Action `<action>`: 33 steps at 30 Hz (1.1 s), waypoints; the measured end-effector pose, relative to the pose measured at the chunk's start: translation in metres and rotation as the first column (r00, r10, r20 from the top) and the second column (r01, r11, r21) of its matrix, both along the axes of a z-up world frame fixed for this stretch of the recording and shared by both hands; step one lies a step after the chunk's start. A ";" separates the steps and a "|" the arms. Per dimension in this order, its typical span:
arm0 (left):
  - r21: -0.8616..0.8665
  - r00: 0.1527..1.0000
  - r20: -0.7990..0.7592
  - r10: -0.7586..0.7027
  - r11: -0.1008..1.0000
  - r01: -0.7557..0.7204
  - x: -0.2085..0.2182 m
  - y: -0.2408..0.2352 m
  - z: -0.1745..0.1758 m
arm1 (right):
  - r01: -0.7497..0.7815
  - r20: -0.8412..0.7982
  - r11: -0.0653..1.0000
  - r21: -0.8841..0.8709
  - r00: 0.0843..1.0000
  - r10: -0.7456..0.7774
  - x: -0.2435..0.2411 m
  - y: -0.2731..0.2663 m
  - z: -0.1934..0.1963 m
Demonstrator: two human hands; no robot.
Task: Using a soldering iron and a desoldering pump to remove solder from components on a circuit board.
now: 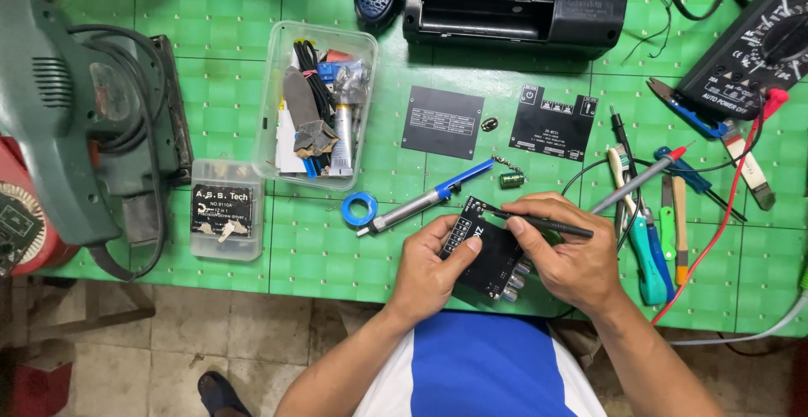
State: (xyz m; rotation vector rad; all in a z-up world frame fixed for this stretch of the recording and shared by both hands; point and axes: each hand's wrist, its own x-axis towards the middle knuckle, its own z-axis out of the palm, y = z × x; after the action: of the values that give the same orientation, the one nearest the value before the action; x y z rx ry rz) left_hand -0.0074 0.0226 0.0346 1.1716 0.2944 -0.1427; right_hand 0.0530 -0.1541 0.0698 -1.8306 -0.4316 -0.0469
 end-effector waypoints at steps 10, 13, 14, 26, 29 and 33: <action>0.155 0.991 0.130 0.013 0.987 -0.033 -0.007 -0.003 0.004 | 0.018 0.176 0.991 -0.133 0.984 0.006 -0.006 0.000 0.023; 0.240 0.974 0.226 0.027 0.967 -0.082 -0.007 -0.004 0.011 | 0.044 0.290 0.978 -0.205 0.957 0.018 -0.011 0.001 0.032; 0.266 0.965 0.261 0.031 0.958 -0.103 -0.007 -0.004 0.014 | 0.050 0.312 0.975 -0.215 0.950 0.020 -0.012 0.001 0.034; 0.645 0.532 0.759 -0.376 0.548 -0.533 0.011 0.012 0.021 | 0.464 -0.314 0.882 0.081 0.852 -0.419 -0.041 -0.026 0.046; 0.605 0.437 0.788 -0.433 0.418 -0.677 0.021 0.013 0.030 | 0.351 -0.528 0.936 -0.010 0.793 -0.303 -0.029 -0.021 0.046; 0.448 0.300 0.874 -0.383 0.391 -0.804 0.037 0.002 0.018 | 0.288 -0.579 0.920 0.266 0.811 -0.086 -0.033 -0.029 -0.002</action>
State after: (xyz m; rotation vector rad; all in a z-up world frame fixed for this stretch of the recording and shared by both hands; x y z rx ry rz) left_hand 0.0296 0.0245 0.0527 2.0705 -0.6619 1.2823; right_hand 0.0202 -0.1829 0.0675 -1.4433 0.1758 0.2607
